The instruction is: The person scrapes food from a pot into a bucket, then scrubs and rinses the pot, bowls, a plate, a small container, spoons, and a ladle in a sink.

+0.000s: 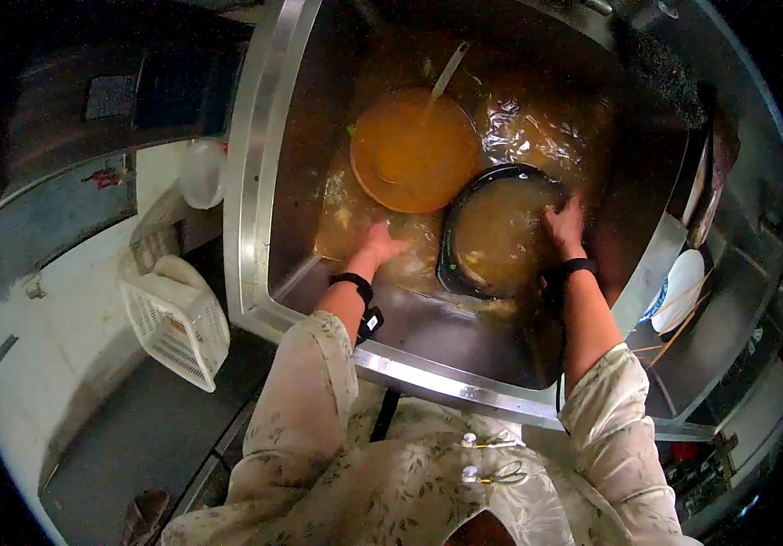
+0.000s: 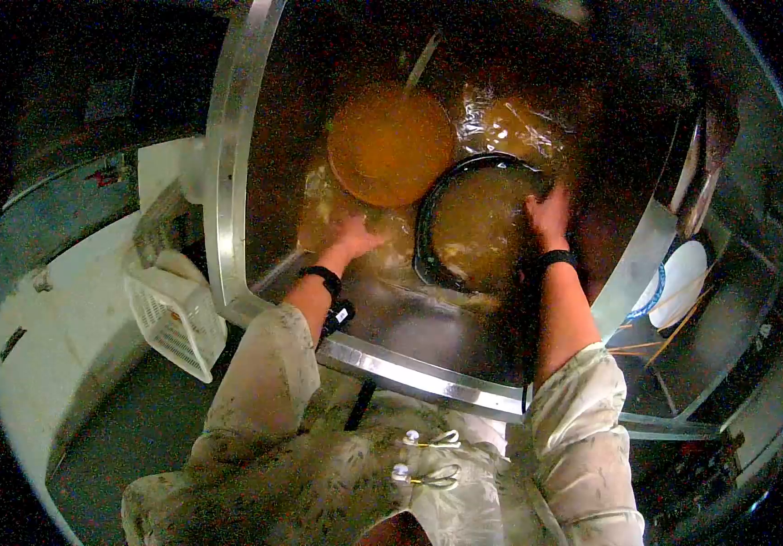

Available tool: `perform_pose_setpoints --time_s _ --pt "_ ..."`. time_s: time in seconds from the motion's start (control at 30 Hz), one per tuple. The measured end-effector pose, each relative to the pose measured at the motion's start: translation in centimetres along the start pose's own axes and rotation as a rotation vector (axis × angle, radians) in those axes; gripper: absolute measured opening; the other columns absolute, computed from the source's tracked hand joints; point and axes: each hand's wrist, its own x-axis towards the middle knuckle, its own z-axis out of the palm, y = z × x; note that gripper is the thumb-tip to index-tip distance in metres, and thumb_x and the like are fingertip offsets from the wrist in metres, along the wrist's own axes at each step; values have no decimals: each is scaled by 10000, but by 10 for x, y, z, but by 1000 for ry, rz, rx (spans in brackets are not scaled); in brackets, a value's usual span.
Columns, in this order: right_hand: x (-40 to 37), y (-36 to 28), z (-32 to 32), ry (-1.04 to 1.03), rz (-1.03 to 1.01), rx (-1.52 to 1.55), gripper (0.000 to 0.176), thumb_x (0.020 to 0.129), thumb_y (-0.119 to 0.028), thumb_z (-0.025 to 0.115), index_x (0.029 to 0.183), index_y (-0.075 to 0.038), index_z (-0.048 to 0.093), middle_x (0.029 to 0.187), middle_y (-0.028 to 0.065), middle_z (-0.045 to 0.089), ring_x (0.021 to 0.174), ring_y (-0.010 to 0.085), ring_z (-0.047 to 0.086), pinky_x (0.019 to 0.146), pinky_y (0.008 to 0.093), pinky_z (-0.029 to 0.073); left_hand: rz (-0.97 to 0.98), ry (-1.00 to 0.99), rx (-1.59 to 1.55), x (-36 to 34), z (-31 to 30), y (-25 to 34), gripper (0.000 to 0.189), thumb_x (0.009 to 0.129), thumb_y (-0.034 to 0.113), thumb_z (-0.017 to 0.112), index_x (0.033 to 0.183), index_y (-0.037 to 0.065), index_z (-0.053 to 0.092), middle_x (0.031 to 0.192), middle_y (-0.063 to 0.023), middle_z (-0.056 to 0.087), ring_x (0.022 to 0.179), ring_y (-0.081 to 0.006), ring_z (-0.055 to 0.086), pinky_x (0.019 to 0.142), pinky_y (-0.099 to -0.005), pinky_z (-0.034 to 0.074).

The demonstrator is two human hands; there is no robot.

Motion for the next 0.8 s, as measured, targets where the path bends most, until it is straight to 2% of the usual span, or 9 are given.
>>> perform_pose_setpoints --time_s 0.07,0.13,0.23,0.37,0.43,0.5,0.53,0.7,0.8 --pt "6 10 5 121 -87 -7 671 755 -397 740 1181 72 517 1288 300 508 1152 425 517 946 460 446 -14 -29 -122 29 29 -8 636 759 245 736 1265 -70 514 1308 -263 519 1191 -408 515 994 -435 437" --pt "16 15 -3 -281 174 9 667 745 -378 755 1171 85 533 1200 295 574 1088 414 572 906 456 476 -43 -89 -244 35 47 -7 599 761 214 729 1249 -69 527 1295 -264 528 1189 -416 515 996 -437 435" --pt "9 10 -9 -202 65 39 586 753 -335 756 1117 87 573 1077 286 632 998 404 621 846 459 503 -69 33 -201 21 35 2 547 764 170 715 1207 -96 536 1263 -281 538 1173 -424 518 966 -447 444" --pt "13 33 14 59 -133 15 493 807 -211 667 1202 47 521 1025 258 651 934 424 626 786 463 505 17 185 -222 -11 4 29 523 809 329 679 1093 -101 596 1183 -298 570 1115 -432 545 923 -467 454" --pt "6 11 -4 -189 32 25 431 812 -206 658 1142 49 550 1012 267 644 947 430 620 790 462 500 116 281 -238 -24 5 31 560 821 402 662 1056 -104 612 1167 -299 576 1098 -432 552 916 -471 455" --pt "1 1 -4 -88 -27 53 342 817 -191 691 1003 71 574 913 288 635 858 423 625 724 489 506 207 216 -325 -36 2 39 658 822 532 621 983 -105 636 1073 -295 615 1007 -437 590 891 -480 462" --pt "1 -5 -8 -115 -46 -16 312 827 -181 672 991 65 574 893 285 636 849 421 626 716 488 507 162 -23 -147 -63 -23 68 669 811 500 661 1051 -122 602 971 -275 651 951 -434 618 870 -487 467" --pt "-39 -23 -31 -79 58 -8 391 791 -200 668 1048 75 562 1005 266 642 958 441 603 813 487 500 99 -251 -474 -55 26 65 645 760 287 742 1197 -123 503 1015 -240 649 891 -332 669 653 -395 557" --pt "-82 -1 -45 -642 -127 -331 355 808 -251 643 973 63 628 1067 248 640 1003 417 607 830 464 502 -32 -285 -474 -24 53 60 500 765 190 723 1105 -120 529 1012 -218 632 826 -286 662 578 -377 561"
